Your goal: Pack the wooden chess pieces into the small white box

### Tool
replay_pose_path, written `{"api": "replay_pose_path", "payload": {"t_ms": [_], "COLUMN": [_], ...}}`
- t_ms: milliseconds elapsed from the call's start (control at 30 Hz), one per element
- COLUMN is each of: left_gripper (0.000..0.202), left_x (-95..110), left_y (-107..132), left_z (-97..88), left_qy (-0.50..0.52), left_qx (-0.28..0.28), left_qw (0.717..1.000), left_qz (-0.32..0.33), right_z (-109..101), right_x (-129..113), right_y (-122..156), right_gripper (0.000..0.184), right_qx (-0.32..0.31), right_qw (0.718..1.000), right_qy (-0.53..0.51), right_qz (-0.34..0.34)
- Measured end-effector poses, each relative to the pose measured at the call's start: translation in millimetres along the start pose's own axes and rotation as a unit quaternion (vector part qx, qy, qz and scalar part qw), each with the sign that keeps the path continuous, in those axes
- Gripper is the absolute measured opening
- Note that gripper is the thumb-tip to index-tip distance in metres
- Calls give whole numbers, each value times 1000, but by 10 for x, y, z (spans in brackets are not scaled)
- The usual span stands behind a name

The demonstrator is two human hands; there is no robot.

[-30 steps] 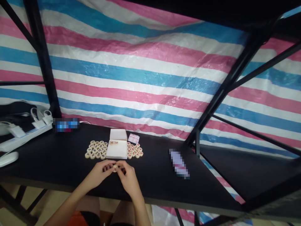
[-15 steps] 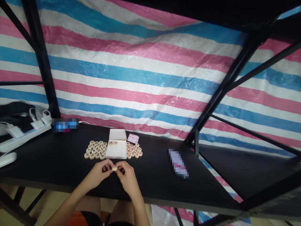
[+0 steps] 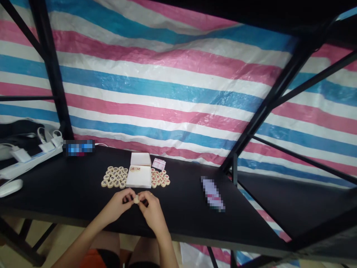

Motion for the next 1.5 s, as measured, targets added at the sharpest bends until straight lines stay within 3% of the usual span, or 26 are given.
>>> {"api": "replay_pose_path", "payload": {"t_ms": [333, 600, 900, 1100, 1267, 1500], "left_gripper": [22, 28, 30, 28, 23, 39], "left_x": [34, 0, 64, 38, 35, -36], "left_y": [4, 9, 6, 2, 7, -4], "left_z": [-51, -52, -2, -19, -10, -9], "left_qy": [38, 59, 24, 1, -18, 17], "left_qx": [4, 13, -31, -16, -17, 21], "left_qw": [999, 998, 999, 999, 998, 1000], "left_qz": [-23, -31, 36, 45, 64, 3], "right_z": [7, -2, 2, -7, 10, 18], "right_x": [-10, -6, -52, -54, -42, -30], "right_y": [13, 21, 26, 28, 35, 31], "right_gripper": [14, 23, 24, 28, 20, 16], "right_qx": [-2, -1, -12, -5, -10, -11], "right_qw": [997, 998, 999, 999, 998, 998], "right_qy": [-63, -30, -21, -4, 0, -24], "right_qz": [49, 47, 42, 52, 57, 53]}}
Point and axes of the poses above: each hand's wrist, its own y-axis away from the middle knuckle, its own z-axis out of the palm, x = y × z, the point moved 6 cm from there along -y, towards the middle knuckle, and after that the axes turned 7 degrees about -y, right-handed, at the moved point
